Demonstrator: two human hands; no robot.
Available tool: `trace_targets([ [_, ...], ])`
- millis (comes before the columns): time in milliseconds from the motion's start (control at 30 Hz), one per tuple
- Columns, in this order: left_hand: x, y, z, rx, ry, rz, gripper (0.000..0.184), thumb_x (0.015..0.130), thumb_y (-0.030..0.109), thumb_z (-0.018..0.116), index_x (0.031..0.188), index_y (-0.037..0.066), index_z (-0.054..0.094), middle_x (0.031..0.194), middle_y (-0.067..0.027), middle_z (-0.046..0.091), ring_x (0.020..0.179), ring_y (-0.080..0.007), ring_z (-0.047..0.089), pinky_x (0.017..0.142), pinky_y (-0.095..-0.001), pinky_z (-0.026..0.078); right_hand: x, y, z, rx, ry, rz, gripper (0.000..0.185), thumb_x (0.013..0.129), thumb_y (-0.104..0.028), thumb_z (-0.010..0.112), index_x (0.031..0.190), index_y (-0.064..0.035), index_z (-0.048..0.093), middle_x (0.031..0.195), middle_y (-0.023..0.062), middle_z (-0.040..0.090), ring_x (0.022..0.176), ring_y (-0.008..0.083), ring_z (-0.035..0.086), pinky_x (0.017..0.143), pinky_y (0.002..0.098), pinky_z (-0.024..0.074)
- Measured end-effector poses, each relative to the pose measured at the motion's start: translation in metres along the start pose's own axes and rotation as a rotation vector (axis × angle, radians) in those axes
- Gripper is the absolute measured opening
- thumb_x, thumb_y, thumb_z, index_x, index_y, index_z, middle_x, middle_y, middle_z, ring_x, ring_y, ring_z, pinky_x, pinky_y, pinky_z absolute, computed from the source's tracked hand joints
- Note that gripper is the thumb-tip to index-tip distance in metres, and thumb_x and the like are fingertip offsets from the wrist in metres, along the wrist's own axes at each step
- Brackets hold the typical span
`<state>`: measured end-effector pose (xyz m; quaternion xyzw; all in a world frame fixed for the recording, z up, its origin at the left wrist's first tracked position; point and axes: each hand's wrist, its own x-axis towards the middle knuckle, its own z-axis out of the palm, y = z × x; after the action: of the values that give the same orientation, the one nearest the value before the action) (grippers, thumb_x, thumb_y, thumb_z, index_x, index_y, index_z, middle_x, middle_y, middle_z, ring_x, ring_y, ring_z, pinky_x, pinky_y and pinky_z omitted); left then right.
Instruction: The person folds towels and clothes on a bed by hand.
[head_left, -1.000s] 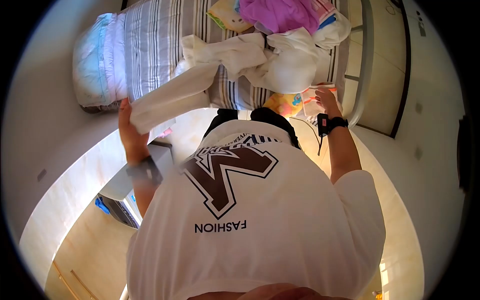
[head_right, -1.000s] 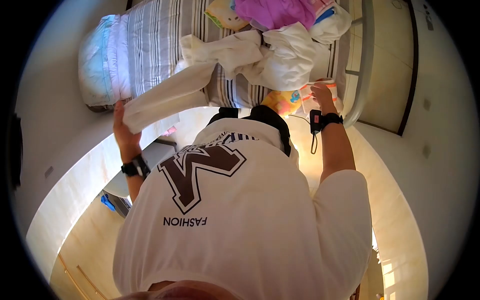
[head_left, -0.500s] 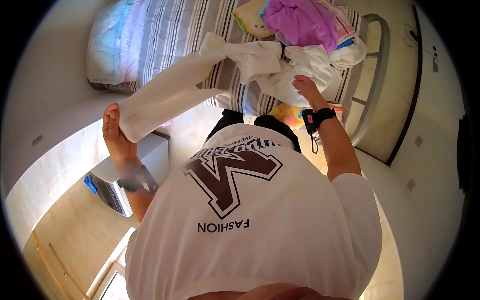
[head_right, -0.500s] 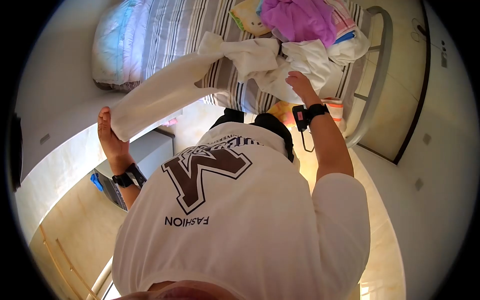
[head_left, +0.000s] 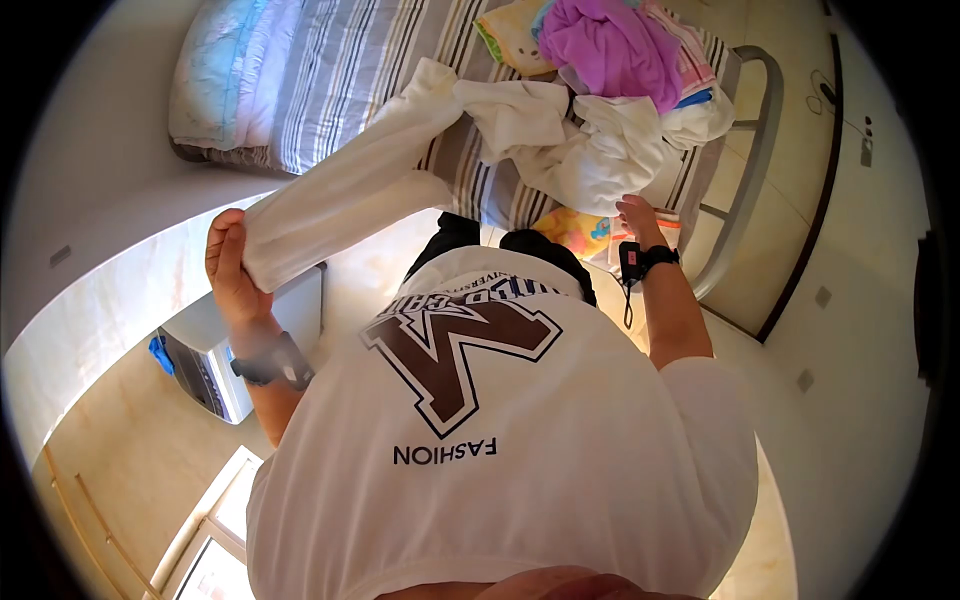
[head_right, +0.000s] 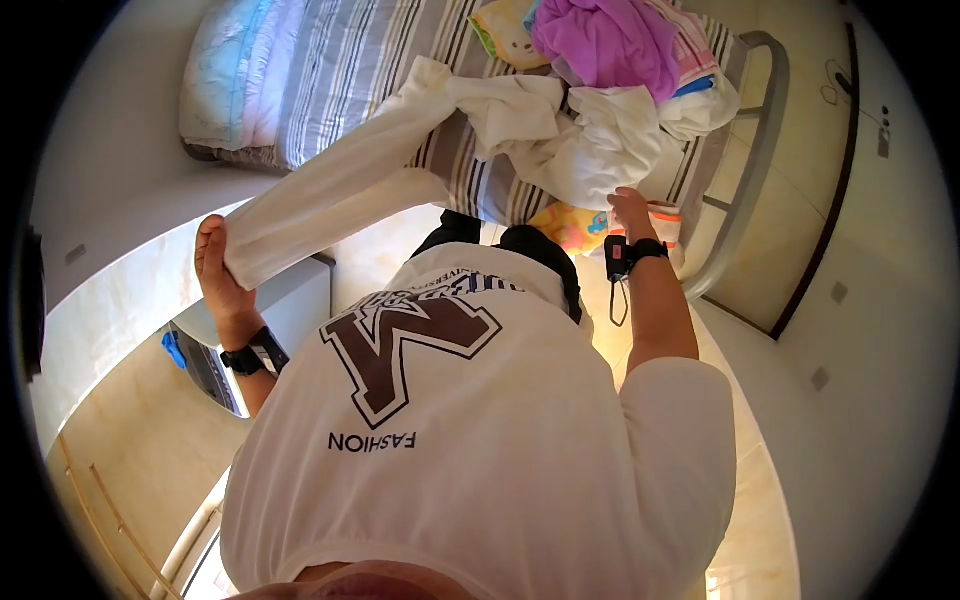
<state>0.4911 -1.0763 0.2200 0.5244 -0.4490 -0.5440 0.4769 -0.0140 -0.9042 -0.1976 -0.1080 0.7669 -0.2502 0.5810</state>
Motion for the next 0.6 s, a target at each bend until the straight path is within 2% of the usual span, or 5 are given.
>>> trace_targets([
  [300,-0.006,-0.001,0.000,0.065,0.054,-0.030,0.018,0.092,0.014,0.051,0.106,0.004,0.058,0.093,-0.0063,0.061,0.085,-0.0152,0.057,0.076,-0.0288,0.048,0.012,0.018,0.009,0.053,-0.045,-0.006,0.042,0.078,-0.020,0.067,0.117,-0.0076,0.056,0.084,0.0029,0.060,0.068,0.0143,0.055,0.061,0.0311,0.0472],
  [433,-0.006,-0.007,-0.002,0.125,0.106,-0.081,0.018,0.091,0.015,0.048,0.105,0.006,0.056,0.093,-0.0080,0.058,0.085,-0.0179,0.057,0.076,-0.0309,0.049,0.004,0.011,0.010,0.128,0.098,-0.137,0.046,0.074,-0.024,0.070,0.112,-0.0006,0.060,0.085,0.0130,0.063,0.068,0.0215,0.059,0.058,0.0351,0.0490],
  [467,-0.005,-0.010,-0.006,0.097,0.079,-0.103,0.019,0.093,0.016,0.049,0.107,0.006,0.056,0.096,-0.0077,0.060,0.088,-0.0177,0.058,0.079,-0.0307,0.048,0.002,0.013,0.007,0.135,0.117,-0.123,0.046,0.074,-0.024,0.070,0.112,-0.0006,0.060,0.085,0.0130,0.063,0.068,0.0215,0.059,0.058,0.0351,0.0490],
  [533,-0.004,-0.014,-0.010,0.055,0.047,-0.141,0.020,0.094,0.016,0.050,0.110,0.007,0.057,0.100,-0.0083,0.062,0.092,-0.0183,0.060,0.083,-0.0311,0.048,0.009,0.020,0.003,0.064,0.145,-0.135,0.039,0.078,-0.020,0.067,0.115,-0.0087,0.058,0.078,0.0031,0.059,0.065,0.0145,0.055,0.059,0.0312,0.0473],
  [600,-0.003,-0.016,-0.005,0.068,0.047,-0.168,0.020,0.094,0.016,0.050,0.110,0.007,0.057,0.100,-0.0083,0.062,0.092,-0.0183,0.059,0.083,-0.0312,0.048,0.030,0.039,-0.004,-0.056,0.130,-0.159,0.040,0.079,-0.019,0.066,0.116,-0.0083,0.058,0.079,0.0033,0.058,0.067,0.0153,0.055,0.062,0.0330,0.0481],
])
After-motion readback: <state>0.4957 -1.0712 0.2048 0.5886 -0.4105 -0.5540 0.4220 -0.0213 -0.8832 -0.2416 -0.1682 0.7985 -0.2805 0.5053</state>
